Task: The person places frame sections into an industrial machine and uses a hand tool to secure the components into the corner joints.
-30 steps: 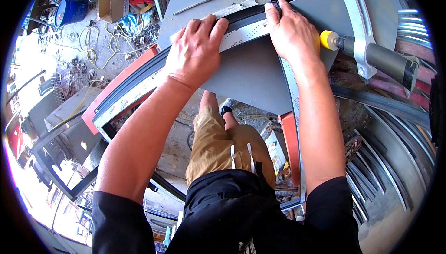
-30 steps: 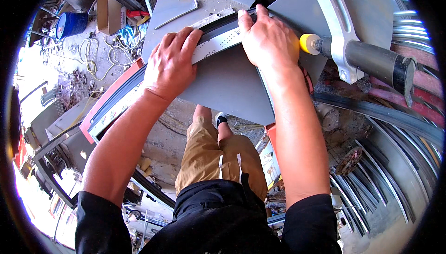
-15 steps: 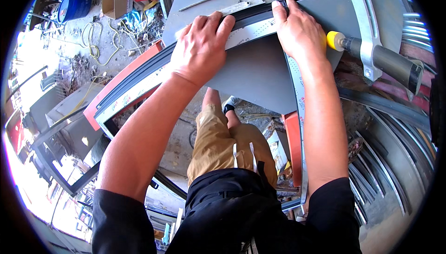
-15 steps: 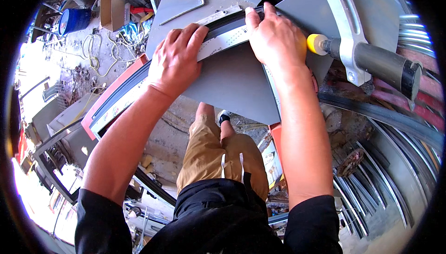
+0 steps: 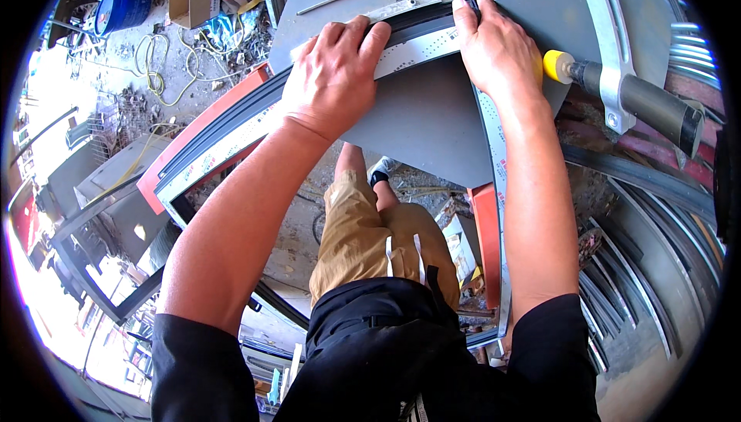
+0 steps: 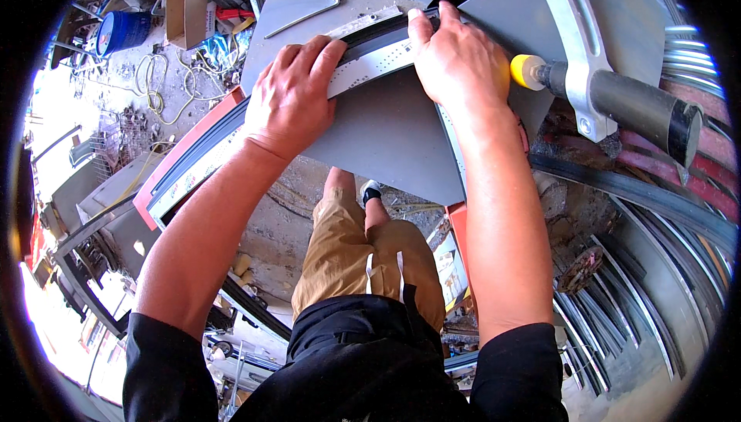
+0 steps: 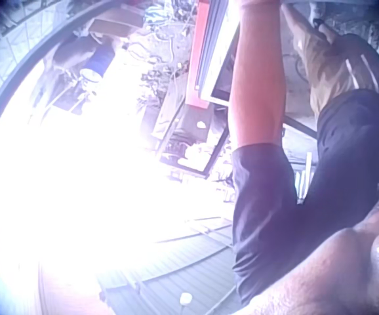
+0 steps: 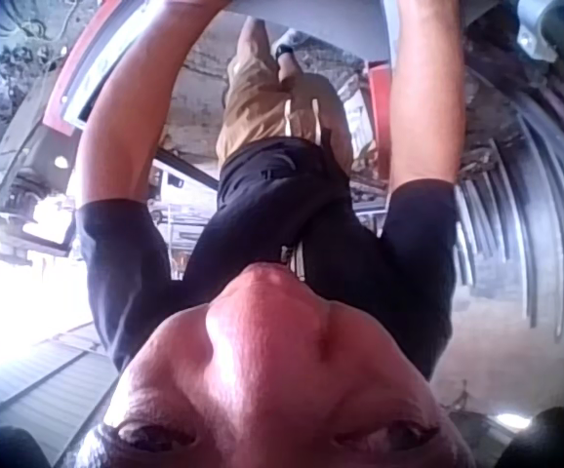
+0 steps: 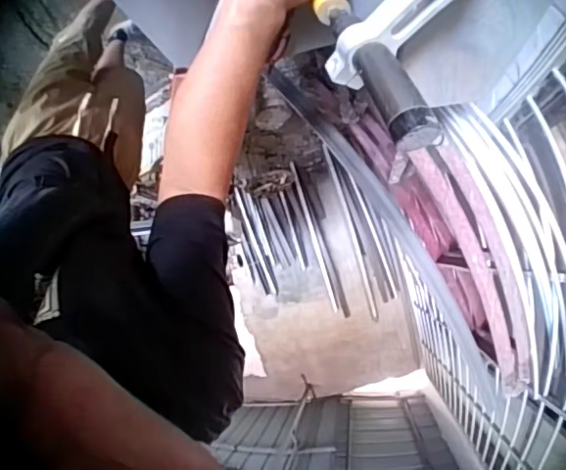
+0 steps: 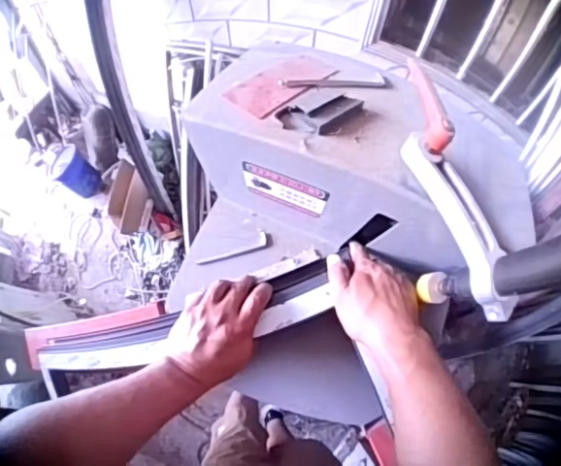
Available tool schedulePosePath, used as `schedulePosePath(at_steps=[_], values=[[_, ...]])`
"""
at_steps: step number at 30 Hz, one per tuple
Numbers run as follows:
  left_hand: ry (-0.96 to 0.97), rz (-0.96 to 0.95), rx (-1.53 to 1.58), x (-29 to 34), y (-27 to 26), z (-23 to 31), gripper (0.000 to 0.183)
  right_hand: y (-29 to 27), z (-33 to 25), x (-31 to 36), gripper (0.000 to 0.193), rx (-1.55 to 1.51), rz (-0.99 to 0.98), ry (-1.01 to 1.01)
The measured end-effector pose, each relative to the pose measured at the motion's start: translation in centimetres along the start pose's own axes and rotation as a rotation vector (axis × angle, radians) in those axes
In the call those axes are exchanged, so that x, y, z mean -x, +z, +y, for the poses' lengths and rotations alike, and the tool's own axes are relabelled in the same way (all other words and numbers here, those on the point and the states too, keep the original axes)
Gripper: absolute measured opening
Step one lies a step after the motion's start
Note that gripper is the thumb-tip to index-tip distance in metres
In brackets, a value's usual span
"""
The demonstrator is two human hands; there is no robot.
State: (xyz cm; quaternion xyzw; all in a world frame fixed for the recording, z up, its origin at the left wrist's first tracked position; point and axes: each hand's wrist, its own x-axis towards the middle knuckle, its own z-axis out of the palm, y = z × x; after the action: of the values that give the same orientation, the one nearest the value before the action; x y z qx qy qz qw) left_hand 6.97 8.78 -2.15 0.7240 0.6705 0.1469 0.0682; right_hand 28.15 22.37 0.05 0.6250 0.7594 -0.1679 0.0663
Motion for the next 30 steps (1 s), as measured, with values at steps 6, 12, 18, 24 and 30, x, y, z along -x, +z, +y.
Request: schedulePosePath(at_steps=[6,12,18,24,30], values=[[0.000,0.002,-0.021,0.1,0.2,-0.2,0.072,0.4,0.1,0.5,0.080,0.010,0.059,-0.064],[0.008,0.000,0.009,0.2,0.2,-0.4,0.073,0.1,0.1,0.6,0.079,0.003,0.084,-0.082],[0.014,-0.002,0.008,0.2,0.2,-0.3,0.074,-0.7,-0.4,0.6,0.084,0.007,0.019,-0.046],[0.012,0.019,-0.013,0.3,0.2,-0.2,0.074,-0.4,-0.2,0.4,0.084,0.039,0.018,-0.050],[0.009,0.003,-0.020,0.1,0.2,-0.4,0.074,-0.3,-0.7,0.3,0.081,0.030,0.026,-0.043]])
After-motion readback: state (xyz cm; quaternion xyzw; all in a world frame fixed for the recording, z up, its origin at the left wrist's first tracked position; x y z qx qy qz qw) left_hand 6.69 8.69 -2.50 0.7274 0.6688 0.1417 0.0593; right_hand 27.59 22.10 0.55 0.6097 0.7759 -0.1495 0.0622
